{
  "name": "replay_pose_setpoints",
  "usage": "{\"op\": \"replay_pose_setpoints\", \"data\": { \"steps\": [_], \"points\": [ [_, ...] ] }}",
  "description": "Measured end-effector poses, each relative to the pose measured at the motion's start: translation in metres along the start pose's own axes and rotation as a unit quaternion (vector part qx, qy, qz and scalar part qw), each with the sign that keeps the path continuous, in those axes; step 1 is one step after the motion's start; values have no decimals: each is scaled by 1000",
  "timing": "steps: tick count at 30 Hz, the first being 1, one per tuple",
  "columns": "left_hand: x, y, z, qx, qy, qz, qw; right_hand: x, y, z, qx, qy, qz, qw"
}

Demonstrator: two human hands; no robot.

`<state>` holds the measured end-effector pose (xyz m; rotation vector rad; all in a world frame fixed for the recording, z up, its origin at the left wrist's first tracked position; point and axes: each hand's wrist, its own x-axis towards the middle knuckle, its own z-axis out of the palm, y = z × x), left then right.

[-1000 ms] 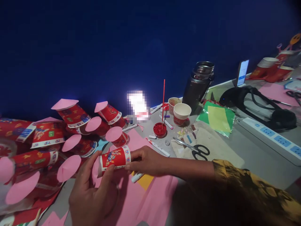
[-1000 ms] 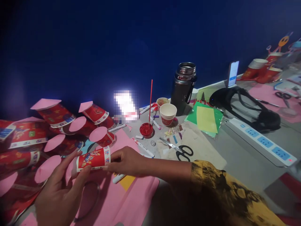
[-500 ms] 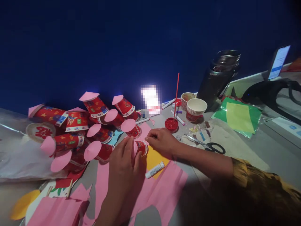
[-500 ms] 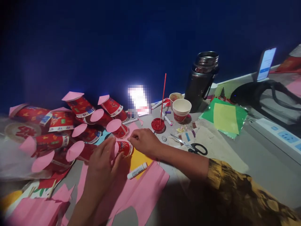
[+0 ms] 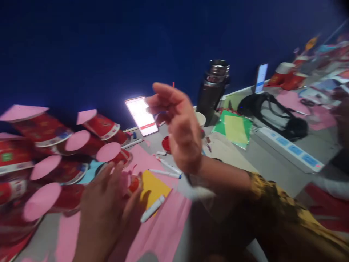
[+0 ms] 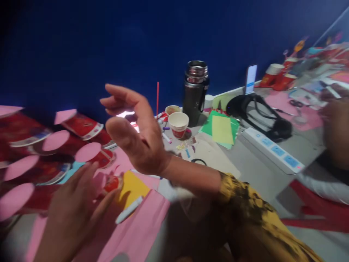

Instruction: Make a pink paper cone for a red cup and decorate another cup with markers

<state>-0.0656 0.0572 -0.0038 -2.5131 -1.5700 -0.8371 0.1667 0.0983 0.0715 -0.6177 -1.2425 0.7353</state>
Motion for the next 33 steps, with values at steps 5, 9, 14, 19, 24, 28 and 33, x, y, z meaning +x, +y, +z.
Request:
{"op": "replay_pose_setpoints", "data": {
  "steps": [5,9,14,19,24,28,33],
  "points": [
    [-13,12,-24,-65,90,-83,990,-11,5,6,-122,-130,9,984],
    [-19,5,-28,-74,167,-208,961,-36,57,24,-146,-256,33,955],
    [-21,3,-21,-99,179,-222,953,-59,83,25,-192,-243,-1,951],
    [-21,6,-16,-96,192,-205,955,-69,83,25,-243,-234,-77,938],
    [-23,4,-11,-72,201,-193,958,-71,85,26,-273,-239,-120,924],
    [-24,3,-9,-70,194,-189,960,-72,86,26,-283,-244,-146,916],
    [-23,3,-10,-74,186,-182,963,-73,90,26,-269,-247,-130,922]
  ]
}}
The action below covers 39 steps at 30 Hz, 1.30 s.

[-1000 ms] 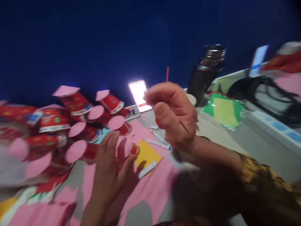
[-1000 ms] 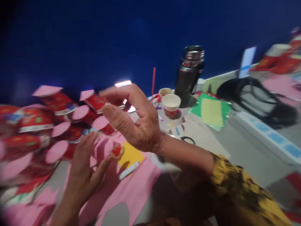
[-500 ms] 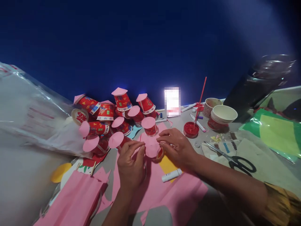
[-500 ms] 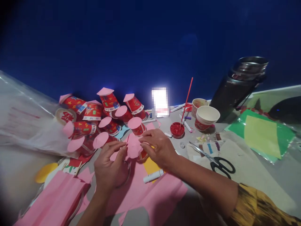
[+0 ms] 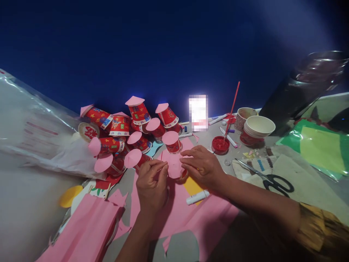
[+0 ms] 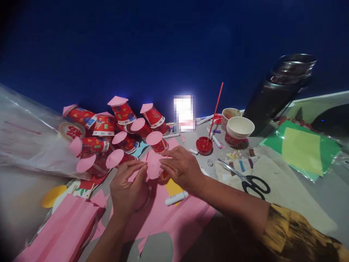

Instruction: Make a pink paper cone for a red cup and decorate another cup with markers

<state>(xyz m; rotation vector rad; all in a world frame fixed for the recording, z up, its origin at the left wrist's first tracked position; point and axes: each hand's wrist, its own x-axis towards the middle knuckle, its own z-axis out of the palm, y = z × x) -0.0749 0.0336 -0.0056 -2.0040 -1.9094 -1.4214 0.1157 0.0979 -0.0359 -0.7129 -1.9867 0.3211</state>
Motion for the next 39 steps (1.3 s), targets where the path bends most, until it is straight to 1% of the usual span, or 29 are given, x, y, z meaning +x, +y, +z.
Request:
{"op": "replay_pose_setpoints", "data": {
  "steps": [6,10,14,17,20,22,23,25,27,29,31,34,39],
  "points": [
    [2,1,-4,1,-6,-11,1000,3,5,-1,26,14,23,999],
    [3,0,-9,13,-24,-5,1000,4,8,1,30,-13,21,999],
    [3,-3,-9,27,-40,16,999,2,10,7,28,-40,-3,999],
    [2,-4,-8,26,-44,28,998,-1,12,10,27,-42,-4,999],
    [2,-5,-7,16,-43,21,999,-2,12,11,33,-38,2,999],
    [3,-5,-8,-3,-49,-14,999,-2,12,11,36,-34,0,999],
    [4,-4,-8,-19,-54,-47,997,-2,12,11,36,-31,-2,999],
    [6,-4,-8,-67,-73,-142,985,-1,12,12,36,-27,-4,999],
    [8,-4,-7,-141,-96,-250,953,-1,11,12,37,-27,1,999],
    [10,-5,-5,-207,-107,-320,918,-1,10,11,37,-33,8,999],
    [11,-6,-2,-247,-105,-346,899,0,8,10,35,-33,11,999],
    [13,-6,1,-281,-101,-370,880,1,6,9,29,-31,6,999],
    [16,-1,3,-336,-98,-427,834,1,6,10,27,-19,-4,999]
  ]
}}
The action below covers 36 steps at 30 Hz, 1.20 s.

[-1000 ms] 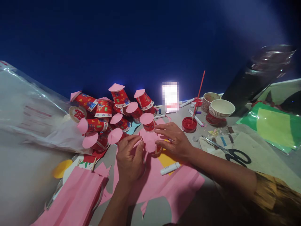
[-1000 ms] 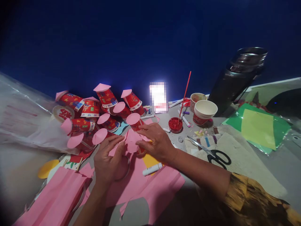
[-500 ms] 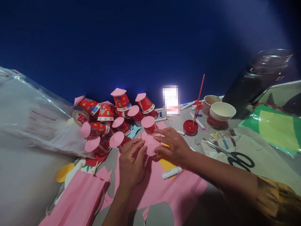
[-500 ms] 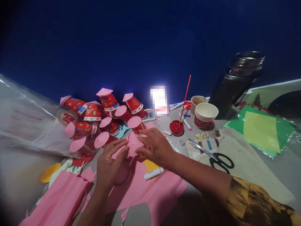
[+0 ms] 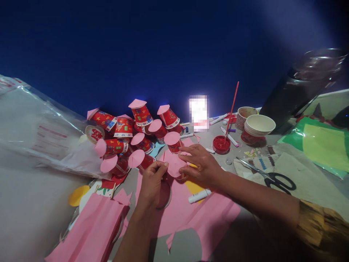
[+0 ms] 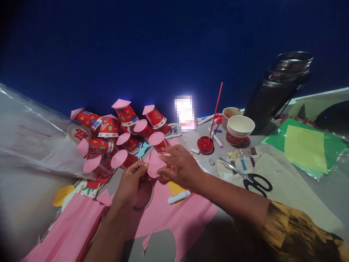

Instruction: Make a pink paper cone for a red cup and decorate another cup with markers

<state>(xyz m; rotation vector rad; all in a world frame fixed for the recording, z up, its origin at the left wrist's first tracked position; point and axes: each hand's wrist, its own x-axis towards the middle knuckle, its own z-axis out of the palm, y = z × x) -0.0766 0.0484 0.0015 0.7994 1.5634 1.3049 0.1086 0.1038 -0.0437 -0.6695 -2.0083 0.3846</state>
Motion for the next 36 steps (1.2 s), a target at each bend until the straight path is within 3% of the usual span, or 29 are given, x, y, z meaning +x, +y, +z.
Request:
{"op": "replay_pose_setpoints", "data": {
  "steps": [10,18,31,36],
  "points": [
    [2,-4,-2,-51,-19,-63,997,1,1,0,-7,4,2,1000],
    [17,17,7,-1,-11,-23,1000,1,4,-1,-1,-11,-4,1000],
    [32,12,10,53,-31,-9,998,2,2,-1,-17,-9,-3,1000],
    [32,9,8,113,-1,46,992,3,1,-2,-19,-11,1,1000]
  ]
}}
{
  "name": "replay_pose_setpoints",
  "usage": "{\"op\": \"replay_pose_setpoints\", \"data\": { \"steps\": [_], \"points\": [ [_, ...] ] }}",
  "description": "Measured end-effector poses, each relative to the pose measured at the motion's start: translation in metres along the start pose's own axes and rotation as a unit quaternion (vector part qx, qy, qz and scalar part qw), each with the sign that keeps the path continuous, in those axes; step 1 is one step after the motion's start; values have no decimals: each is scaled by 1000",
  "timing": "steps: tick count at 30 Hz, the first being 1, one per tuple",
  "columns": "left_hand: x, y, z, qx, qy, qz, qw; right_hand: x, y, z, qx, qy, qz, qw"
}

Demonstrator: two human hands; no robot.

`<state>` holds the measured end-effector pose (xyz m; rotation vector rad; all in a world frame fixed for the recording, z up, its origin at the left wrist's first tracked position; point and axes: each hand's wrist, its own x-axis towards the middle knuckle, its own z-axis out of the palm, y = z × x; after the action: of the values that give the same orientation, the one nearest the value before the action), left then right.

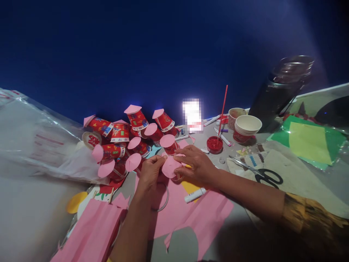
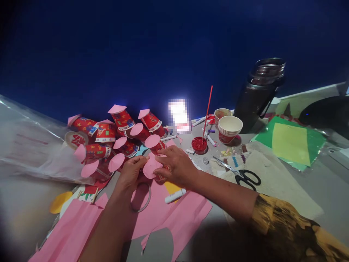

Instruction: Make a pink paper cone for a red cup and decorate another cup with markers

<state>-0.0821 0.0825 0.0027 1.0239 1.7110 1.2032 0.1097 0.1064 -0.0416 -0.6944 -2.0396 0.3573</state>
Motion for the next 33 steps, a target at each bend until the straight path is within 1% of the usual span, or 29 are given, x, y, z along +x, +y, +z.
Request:
{"op": "replay_pose_setpoints", "data": {
  "steps": [2,5,7,9,11,12,15,17,19,21,24,27,29,30,31,33],
  "points": [
    [-5,2,-3,35,34,40,998,0,1,0,-2,-1,-5,1000],
    [-22,7,-11,81,73,102,989,1,2,0,-1,-7,-8,1000],
    [-36,7,-17,133,65,150,977,1,2,0,0,-9,-8,1000],
    [-48,3,-21,188,28,182,965,1,3,0,-1,-7,-7,1000],
    [-57,-4,-23,243,-8,219,945,2,2,-1,-2,-8,-7,1000],
    [-59,-7,-23,265,-11,245,933,2,2,-1,-1,-10,-5,1000],
    [-61,-13,-22,300,13,341,891,2,1,-3,9,-9,7,1000],
    [-60,-14,-22,304,12,379,874,3,1,-4,26,-2,19,999],
    [-58,-14,-23,301,3,390,870,3,1,-6,50,13,38,998],
    [-56,-15,-24,298,7,392,870,4,3,-9,70,34,55,995],
    [-53,-16,-25,302,12,401,865,5,7,-11,76,49,56,994],
    [-51,-17,-24,317,5,439,840,4,9,-10,72,44,56,995],
    [-51,-17,-23,330,-15,461,824,3,9,-10,70,44,59,995],
    [-51,-17,-22,334,-25,461,822,2,9,-10,68,43,60,995],
    [-52,-18,-21,334,-31,448,828,2,10,-10,65,43,60,995],
    [-53,-21,-17,325,-21,392,860,2,10,-11,58,38,63,996]
  ]
}}
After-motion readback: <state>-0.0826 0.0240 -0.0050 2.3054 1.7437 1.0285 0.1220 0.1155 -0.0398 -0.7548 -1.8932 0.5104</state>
